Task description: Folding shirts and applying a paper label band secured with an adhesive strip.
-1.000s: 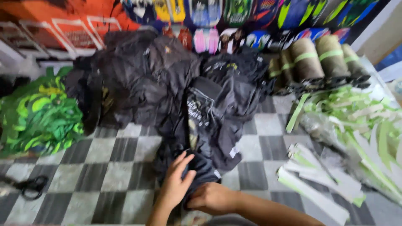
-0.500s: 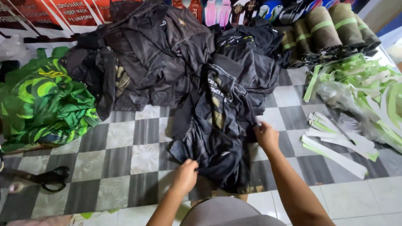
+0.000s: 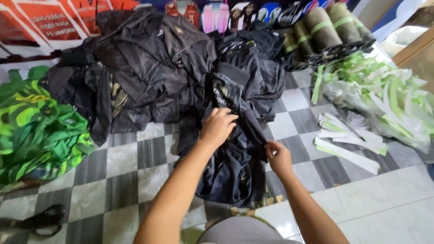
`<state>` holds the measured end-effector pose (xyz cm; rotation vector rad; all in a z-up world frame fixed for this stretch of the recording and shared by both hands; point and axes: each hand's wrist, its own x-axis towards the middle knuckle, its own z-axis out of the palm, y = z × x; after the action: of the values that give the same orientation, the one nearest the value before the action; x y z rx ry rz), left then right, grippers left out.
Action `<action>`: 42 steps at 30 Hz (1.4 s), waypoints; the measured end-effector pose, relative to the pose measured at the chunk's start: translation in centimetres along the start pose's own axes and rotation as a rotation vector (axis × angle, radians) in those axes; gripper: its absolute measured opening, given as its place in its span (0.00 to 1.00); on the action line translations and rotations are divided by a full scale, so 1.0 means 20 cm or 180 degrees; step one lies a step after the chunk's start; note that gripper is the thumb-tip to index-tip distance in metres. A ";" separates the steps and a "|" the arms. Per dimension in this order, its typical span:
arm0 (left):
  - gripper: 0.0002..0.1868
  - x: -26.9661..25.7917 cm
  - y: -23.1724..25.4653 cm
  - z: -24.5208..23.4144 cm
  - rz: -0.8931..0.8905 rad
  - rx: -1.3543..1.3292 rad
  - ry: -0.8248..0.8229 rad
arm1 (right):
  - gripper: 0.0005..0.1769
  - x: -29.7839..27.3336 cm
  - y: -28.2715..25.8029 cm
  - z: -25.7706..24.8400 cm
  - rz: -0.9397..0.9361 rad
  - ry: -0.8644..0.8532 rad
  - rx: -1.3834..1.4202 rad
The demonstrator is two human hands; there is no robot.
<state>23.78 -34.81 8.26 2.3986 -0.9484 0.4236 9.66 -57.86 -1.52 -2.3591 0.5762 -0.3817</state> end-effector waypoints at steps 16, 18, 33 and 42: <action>0.05 0.24 -0.05 0.20 -0.0529 0.0136 0.0557 | 0.10 0.14 -0.02 -0.16 -0.0428 -0.0584 0.0146; 0.05 0.09 -0.02 0.05 -0.0657 0.0076 0.0587 | 0.10 0.19 0.02 -0.17 -0.0450 -0.0703 0.0156; 0.37 -1.38 0.66 -0.66 -0.4282 -0.0386 -0.3459 | 0.06 0.46 -0.08 -0.27 -0.0051 -0.1173 0.2058; 0.59 -0.44 0.87 -0.34 -0.2390 -0.0976 -0.0954 | 0.03 -0.12 -0.60 -0.40 -0.3210 -0.1491 0.2491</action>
<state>4.66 -36.94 15.98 2.3447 -0.1454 -0.3418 7.96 -52.89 11.98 -1.6837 -0.8821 -0.3623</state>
